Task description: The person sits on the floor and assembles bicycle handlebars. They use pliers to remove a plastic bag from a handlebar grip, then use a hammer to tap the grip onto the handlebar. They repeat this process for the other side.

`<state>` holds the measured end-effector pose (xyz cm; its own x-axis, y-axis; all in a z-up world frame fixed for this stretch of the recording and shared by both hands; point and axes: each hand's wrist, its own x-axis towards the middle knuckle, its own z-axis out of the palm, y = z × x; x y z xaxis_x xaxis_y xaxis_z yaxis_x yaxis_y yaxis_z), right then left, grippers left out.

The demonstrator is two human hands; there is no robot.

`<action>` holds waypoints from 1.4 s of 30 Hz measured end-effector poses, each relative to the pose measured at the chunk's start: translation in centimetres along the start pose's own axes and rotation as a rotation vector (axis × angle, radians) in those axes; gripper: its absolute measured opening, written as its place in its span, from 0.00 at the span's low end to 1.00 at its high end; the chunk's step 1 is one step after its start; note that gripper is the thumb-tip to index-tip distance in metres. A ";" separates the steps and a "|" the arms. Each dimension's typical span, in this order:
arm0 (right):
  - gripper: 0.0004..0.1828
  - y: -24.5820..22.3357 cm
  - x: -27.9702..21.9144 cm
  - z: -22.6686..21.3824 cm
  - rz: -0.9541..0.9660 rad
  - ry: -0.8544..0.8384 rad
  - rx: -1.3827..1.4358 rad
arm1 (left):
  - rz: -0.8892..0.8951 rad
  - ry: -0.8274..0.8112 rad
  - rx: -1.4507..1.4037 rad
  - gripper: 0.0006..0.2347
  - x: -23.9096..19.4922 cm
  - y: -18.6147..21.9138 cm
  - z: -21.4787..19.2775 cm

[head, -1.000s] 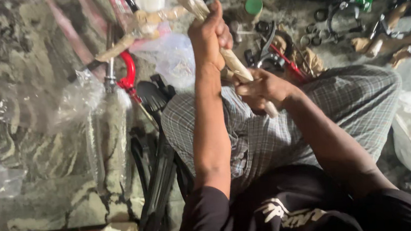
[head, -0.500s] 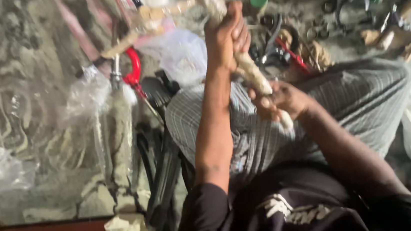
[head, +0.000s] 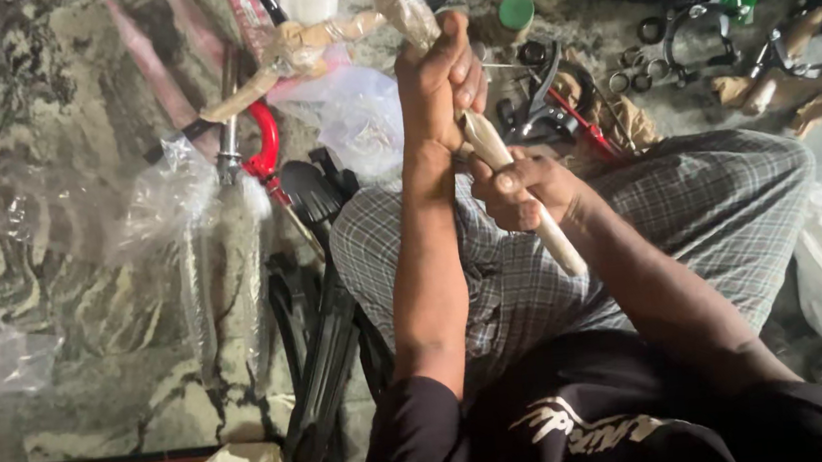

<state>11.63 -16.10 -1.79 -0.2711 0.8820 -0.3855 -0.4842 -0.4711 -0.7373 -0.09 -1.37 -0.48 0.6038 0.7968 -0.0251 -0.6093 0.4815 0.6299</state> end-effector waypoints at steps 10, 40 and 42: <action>0.10 3.2 -4.4 1.8 -0.115 0.246 -0.357 | -0.057 0.086 0.102 0.13 0.3 -2.4 0.3; 0.23 8.2 -4.7 -6.9 -0.378 0.823 -1.232 | 0.541 -0.209 1.528 0.14 1.5 -9.1 -0.6; 0.21 6.5 -9.2 -8.0 -0.352 0.921 -1.033 | 0.488 -0.349 1.602 0.14 1.8 -10.5 0.8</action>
<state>17.60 -27.12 -7.43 0.5557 0.8311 -0.0218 0.5099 -0.3615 -0.7806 7.85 -5.26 -6.52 0.7398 0.5318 0.4121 0.1969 -0.7568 0.6232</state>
